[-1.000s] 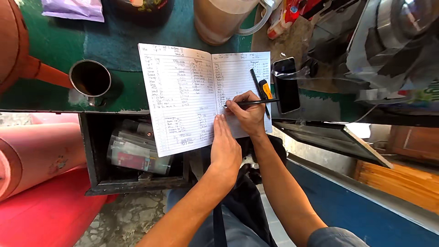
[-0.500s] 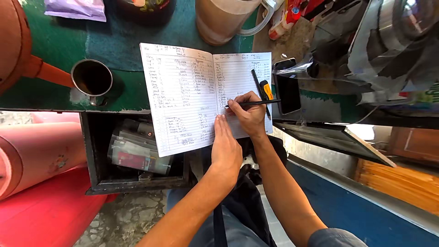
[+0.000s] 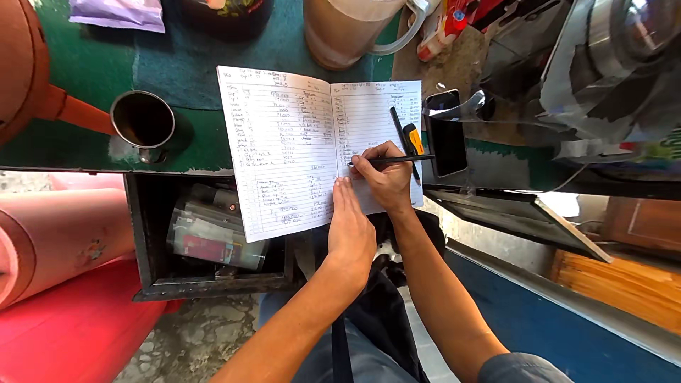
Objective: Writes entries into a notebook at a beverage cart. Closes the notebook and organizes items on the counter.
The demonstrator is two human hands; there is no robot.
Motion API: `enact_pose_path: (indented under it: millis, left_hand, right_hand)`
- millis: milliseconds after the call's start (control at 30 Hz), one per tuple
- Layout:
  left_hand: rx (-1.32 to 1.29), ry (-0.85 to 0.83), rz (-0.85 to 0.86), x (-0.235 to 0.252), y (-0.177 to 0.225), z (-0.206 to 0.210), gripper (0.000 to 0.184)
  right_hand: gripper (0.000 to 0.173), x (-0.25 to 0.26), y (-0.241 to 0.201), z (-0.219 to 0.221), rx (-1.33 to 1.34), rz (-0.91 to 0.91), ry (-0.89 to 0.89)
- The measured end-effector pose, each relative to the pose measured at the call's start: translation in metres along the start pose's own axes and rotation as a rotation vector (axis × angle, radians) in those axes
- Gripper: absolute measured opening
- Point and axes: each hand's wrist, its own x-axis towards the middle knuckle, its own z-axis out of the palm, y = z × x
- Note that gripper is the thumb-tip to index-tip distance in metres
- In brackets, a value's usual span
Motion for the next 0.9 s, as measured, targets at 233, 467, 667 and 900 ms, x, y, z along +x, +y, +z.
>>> enact_pose_path:
  millis: [233, 467, 667, 900]
  left_hand:
    - [0.012, -0.01, 0.0, 0.0, 0.0001, -0.0008, 0.045]
    - [0.005, -0.015, 0.003, -0.0003, -0.0003, -0.0011, 0.045]
    - [-0.012, -0.002, 0.002, -0.0005, -0.0008, -0.0004, 0.045]
    - [-0.025, -0.003, 0.007, -0.0004, -0.0007, -0.0003, 0.045]
  right_hand:
    - [0.016, -0.0002, 0.0002, -0.0004, -0.007, -0.022, -0.007]
    - [0.018, -0.0042, -0.0008, -0.0043, 0.02, 0.016, -0.011]
    - [0.018, -0.0044, -0.0015, -0.0018, -0.001, -0.002, -0.009]
    - [0.016, -0.0032, -0.001, -0.0056, -0.031, -0.02, -0.042]
